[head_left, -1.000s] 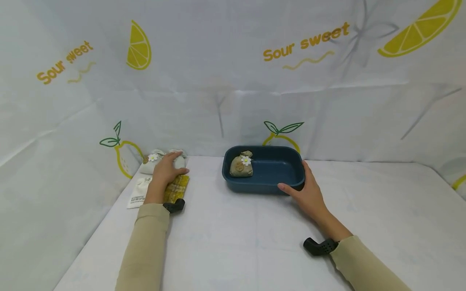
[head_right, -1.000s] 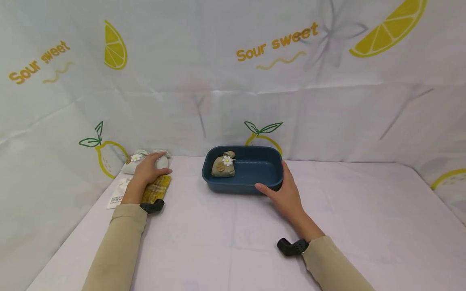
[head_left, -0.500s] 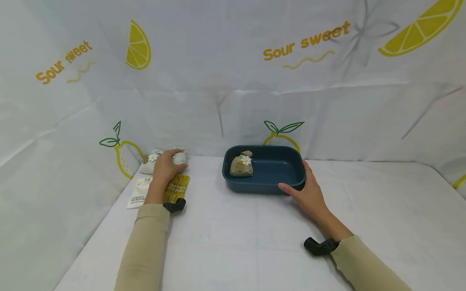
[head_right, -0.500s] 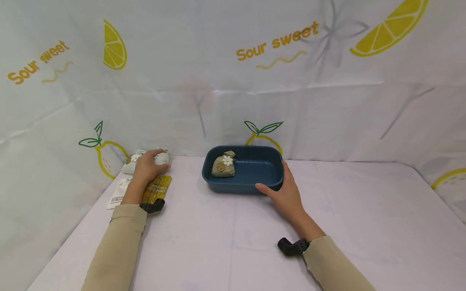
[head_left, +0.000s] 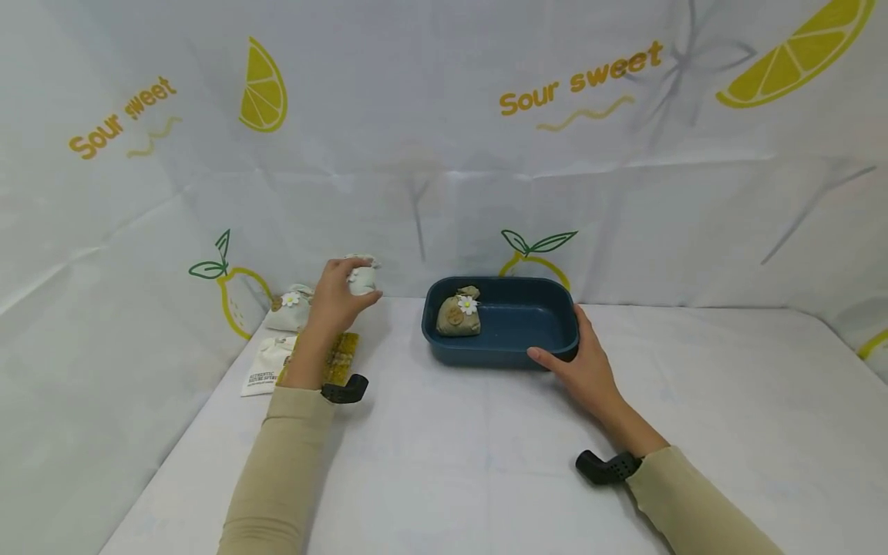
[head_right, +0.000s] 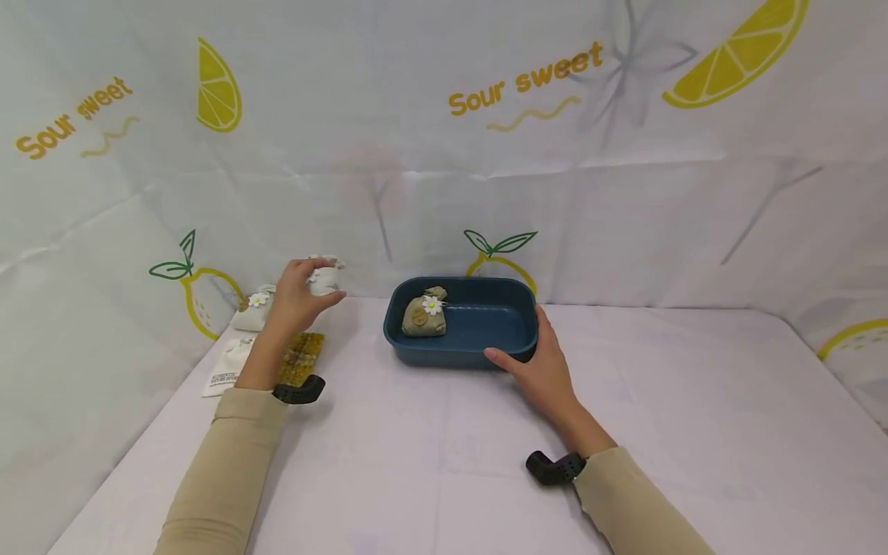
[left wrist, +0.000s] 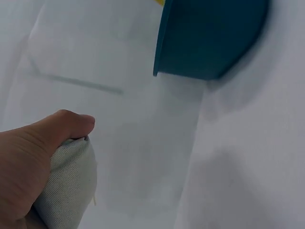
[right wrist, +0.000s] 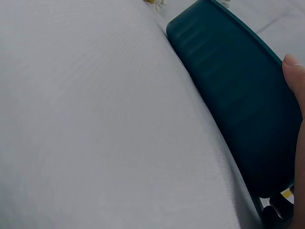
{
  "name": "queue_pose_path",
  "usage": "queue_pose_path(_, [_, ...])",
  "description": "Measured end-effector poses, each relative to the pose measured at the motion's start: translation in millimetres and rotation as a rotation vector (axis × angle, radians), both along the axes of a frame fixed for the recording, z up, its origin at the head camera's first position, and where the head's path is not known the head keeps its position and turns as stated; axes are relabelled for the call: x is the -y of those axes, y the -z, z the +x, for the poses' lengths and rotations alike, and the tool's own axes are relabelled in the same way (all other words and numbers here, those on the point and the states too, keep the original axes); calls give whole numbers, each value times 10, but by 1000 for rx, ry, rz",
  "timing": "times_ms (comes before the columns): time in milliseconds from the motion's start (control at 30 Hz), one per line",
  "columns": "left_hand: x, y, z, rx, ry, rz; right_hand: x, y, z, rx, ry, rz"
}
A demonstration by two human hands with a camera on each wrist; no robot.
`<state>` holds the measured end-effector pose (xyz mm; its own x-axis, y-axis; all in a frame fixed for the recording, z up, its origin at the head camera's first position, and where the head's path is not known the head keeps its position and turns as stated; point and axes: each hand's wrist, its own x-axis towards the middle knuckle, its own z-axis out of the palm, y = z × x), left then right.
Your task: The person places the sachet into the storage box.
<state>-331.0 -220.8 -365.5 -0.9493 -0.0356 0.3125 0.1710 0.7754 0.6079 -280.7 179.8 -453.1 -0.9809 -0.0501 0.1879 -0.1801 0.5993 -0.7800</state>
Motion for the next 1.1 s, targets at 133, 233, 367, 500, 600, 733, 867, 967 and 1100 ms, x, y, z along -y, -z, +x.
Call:
queue_pose_path(133, [-177, -51, 56, -30, 40, 39, 13, 8, -4, -4, -4, -7])
queue_pose_path(233, [-318, -63, 81, -61, 82, 44, 15, 11, 2, -5, -7, -9])
queue_pose_path(367, [-528, -58, 98, -84, 140, 23, 8, 11, 19, -4, -5, -17])
queue_pose_path(500, [-740, -50, 117, -76, 173, -3, 9, 7, 23, -9, -6, -23])
queue_pose_path(600, [-903, -50, 122, -75, 194, -14, 17, 8, 15, -13, -9, -23])
queue_pose_path(733, [-1147, -55, 97, -96, 213, -1, 25, 14, 0, -16, -16, -25])
queue_pose_path(867, [-1410, -31, 43, -107, 236, -18, 12, 10, -2, -18, -19, -34])
queue_pose_path(967, [-1581, 3, 12, -95, 254, -51, 1, 5, -8, -24, -21, -44])
queue_pose_path(1100, [-1773, 63, -6, -73, 259, -100, -6, 13, -11, -28, -24, -54])
